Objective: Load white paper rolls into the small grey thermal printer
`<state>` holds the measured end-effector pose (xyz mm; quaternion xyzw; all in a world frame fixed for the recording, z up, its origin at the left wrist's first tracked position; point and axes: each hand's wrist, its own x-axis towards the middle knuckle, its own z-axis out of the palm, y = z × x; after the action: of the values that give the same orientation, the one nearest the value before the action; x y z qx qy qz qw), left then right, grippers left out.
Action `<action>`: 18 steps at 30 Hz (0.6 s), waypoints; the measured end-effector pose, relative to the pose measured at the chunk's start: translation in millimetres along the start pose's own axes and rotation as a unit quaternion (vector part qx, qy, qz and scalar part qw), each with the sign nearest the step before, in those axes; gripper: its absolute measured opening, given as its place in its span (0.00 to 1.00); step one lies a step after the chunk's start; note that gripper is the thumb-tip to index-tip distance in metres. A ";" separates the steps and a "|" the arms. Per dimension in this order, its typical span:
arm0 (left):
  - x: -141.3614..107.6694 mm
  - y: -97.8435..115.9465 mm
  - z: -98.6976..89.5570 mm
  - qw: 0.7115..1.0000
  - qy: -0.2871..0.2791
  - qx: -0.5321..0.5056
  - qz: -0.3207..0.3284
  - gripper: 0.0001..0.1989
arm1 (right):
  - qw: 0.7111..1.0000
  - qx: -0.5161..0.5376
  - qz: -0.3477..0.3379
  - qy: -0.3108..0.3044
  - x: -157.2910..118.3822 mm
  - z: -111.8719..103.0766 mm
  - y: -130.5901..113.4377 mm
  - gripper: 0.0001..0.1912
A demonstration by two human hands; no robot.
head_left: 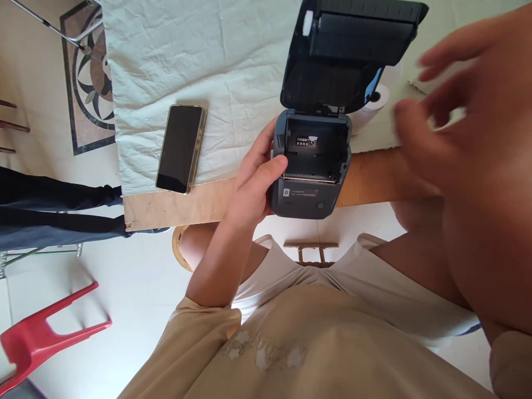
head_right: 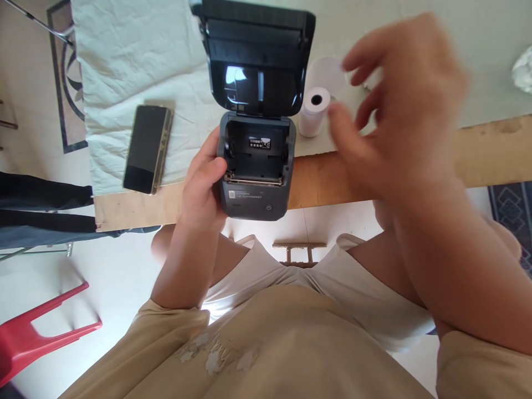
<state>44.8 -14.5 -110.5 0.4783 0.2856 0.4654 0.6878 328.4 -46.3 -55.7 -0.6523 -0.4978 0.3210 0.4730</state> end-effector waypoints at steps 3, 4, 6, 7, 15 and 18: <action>2.4 -1.1 -1.9 0.999 -0.022 -0.019 0.017 0.29 | 0.960 -0.239 -0.140 -0.028 10.0 21.5 16.1 0.29; 3.2 -0.7 -1.6 0.999 -0.028 -0.021 0.018 0.28 | 0.952 -0.266 -0.147 -0.035 14.8 26.1 22.8 0.32; 3.8 1.7 0.9 1.000 -0.021 -0.018 0.007 0.25 | 0.950 -0.280 -0.132 -0.046 23.0 30.6 33.2 0.32; 3.4 3.4 2.7 1.000 -0.014 -0.017 0.001 0.24 | 0.951 -0.278 -0.123 -0.052 25.6 30.9 35.6 0.31; -3.6 13.1 13.4 0.999 0.008 -0.018 -0.028 0.25 | 0.997 -0.026 -0.067 -0.038 11.6 23.5 4.5 0.29; -2.8 14.6 13.5 0.999 0.013 -0.006 -0.035 0.27 | 0.994 0.108 -0.013 -0.021 10.2 23.1 -1.8 0.26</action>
<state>49.6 -20.8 -92.0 0.4578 0.3086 0.4490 0.7025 310.2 -29.6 -61.5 -0.5840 -0.4789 0.3799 0.5341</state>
